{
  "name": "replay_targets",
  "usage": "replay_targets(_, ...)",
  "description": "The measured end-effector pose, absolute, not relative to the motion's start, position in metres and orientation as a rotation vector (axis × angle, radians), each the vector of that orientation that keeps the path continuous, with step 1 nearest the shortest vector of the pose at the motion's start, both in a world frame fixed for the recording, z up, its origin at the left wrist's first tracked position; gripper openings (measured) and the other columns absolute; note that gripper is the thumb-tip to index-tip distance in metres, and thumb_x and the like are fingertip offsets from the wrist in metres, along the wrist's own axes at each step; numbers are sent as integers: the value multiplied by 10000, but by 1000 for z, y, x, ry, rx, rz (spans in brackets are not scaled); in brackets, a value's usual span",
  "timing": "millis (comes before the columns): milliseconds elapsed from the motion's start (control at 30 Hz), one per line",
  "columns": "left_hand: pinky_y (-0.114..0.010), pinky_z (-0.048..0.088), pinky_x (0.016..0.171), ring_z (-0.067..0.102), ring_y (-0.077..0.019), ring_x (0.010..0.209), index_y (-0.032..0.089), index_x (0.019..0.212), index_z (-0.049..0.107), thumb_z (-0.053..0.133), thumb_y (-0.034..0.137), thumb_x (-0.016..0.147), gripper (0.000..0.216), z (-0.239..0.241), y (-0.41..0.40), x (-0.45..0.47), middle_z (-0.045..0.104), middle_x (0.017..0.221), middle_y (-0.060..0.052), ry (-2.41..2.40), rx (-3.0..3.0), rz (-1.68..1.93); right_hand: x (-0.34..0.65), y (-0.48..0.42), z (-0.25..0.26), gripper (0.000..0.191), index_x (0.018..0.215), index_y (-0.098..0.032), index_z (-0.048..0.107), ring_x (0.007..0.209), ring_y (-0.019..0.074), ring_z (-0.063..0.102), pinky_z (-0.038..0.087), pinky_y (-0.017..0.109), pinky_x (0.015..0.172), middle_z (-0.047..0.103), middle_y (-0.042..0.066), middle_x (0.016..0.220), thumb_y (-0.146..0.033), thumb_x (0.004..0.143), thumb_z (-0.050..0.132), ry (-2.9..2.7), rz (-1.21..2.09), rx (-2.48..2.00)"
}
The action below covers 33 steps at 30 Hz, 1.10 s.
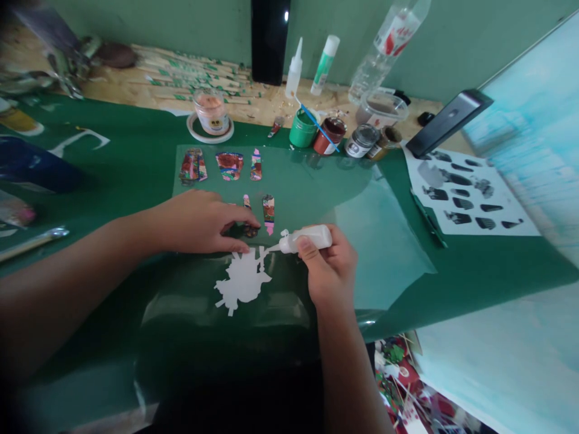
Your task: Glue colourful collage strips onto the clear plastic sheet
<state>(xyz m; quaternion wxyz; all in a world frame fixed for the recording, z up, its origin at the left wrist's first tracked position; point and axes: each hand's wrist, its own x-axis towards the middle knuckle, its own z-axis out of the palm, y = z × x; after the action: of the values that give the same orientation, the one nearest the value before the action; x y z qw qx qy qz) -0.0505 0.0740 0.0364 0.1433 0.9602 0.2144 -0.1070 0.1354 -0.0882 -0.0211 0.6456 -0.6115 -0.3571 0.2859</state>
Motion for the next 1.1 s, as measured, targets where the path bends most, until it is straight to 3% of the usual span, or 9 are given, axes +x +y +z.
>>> replay_targets(567,-298,350,652,657,-244,838,385,1266,652,595,662,853,501,35,75,-51,750,948,-27,604,2766,-307,131,-87,-14,198,830,-206,694,616,133,553,461,301,619,616,-7,670,-364,793,807,-783,714,-1279)
replay_targets(767,-304,384,712,661,-245,873,388,1268,657,612,657,841,507,35,75,-50,752,966,-24,608,2752,-295,131,-85,-11,220,807,-212,698,588,122,514,428,282,559,619,-6,685,-378,753,832,-672,725,-1204)
replay_targets(1100,-297,376,676,670,-245,883,393,1267,653,614,653,841,500,34,75,-51,757,984,-14,598,2777,-276,130,-86,-12,235,854,-213,700,598,127,530,443,290,582,638,0,701,-403,775,814,-743,773,-1232)
